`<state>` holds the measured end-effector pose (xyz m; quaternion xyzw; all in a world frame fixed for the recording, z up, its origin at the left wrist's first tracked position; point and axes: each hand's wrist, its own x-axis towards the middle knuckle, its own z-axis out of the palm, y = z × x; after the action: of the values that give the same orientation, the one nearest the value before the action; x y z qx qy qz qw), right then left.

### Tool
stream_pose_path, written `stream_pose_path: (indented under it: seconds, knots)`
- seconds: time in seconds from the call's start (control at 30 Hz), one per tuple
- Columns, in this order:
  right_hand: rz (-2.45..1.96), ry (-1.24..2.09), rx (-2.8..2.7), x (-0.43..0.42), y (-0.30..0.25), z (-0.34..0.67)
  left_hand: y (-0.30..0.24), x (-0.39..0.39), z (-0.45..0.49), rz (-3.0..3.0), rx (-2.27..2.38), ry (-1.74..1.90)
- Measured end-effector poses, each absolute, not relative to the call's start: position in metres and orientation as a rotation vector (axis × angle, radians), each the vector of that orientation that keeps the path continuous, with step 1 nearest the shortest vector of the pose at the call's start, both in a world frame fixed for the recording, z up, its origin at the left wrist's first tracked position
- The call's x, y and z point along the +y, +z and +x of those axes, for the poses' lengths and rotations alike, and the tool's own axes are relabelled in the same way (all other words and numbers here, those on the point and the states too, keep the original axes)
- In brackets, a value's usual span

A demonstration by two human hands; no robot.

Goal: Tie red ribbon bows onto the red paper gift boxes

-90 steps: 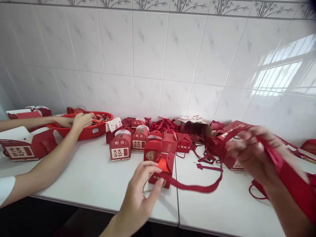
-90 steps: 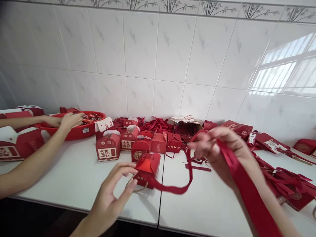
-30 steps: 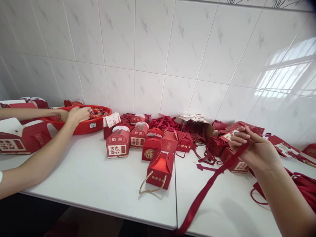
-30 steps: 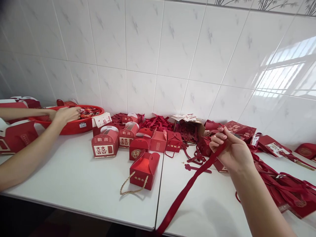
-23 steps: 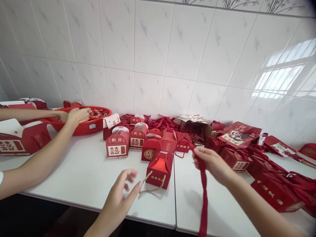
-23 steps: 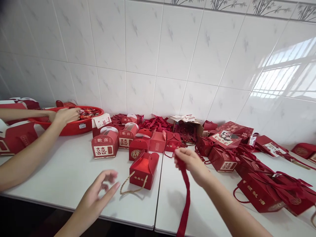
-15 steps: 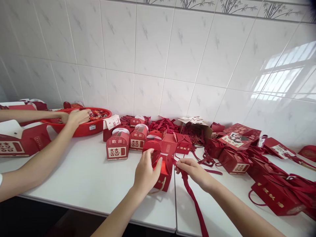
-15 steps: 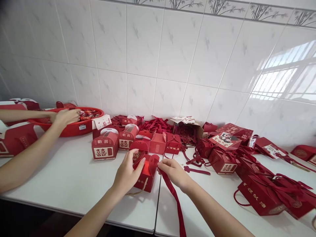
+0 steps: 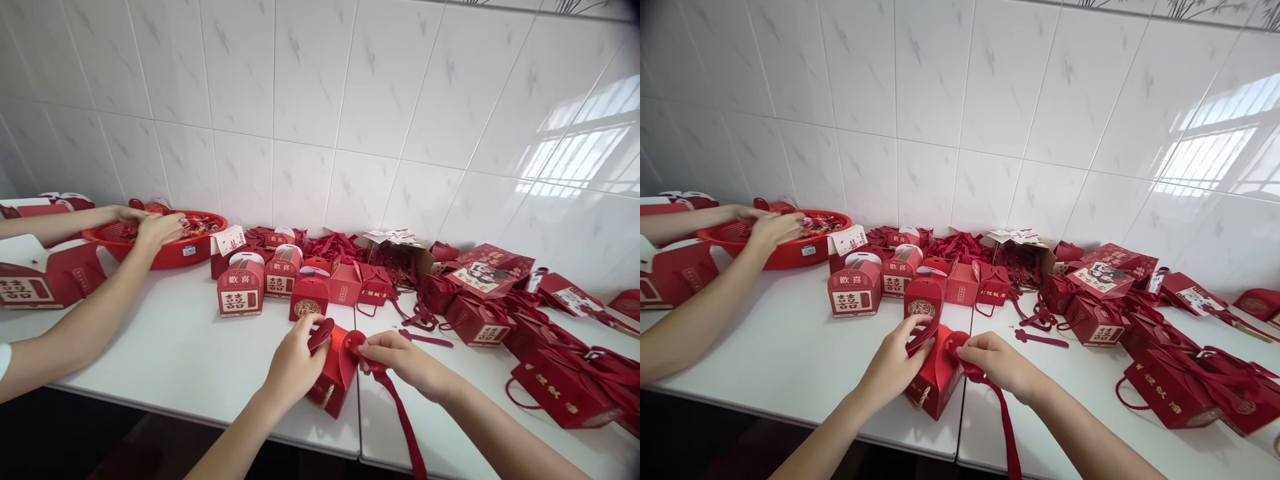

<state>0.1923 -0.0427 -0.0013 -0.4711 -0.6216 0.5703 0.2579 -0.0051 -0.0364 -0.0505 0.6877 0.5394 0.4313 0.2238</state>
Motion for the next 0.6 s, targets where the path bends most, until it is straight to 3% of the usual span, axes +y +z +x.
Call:
stream_pose_path:
  seconds: [0.23, 0.6]
  knots:
    - [-1.238, 1.626, -1.820, -0.061, 0.004, 0.192, -0.041, -0.070, -0.004, 2.129, 1.428, 1.158]
    - [-1.323, 1.414, -2.024, -0.057, 0.000, 0.182, -0.028, -0.071, -0.005, 2.460, 1.335, 1.055]
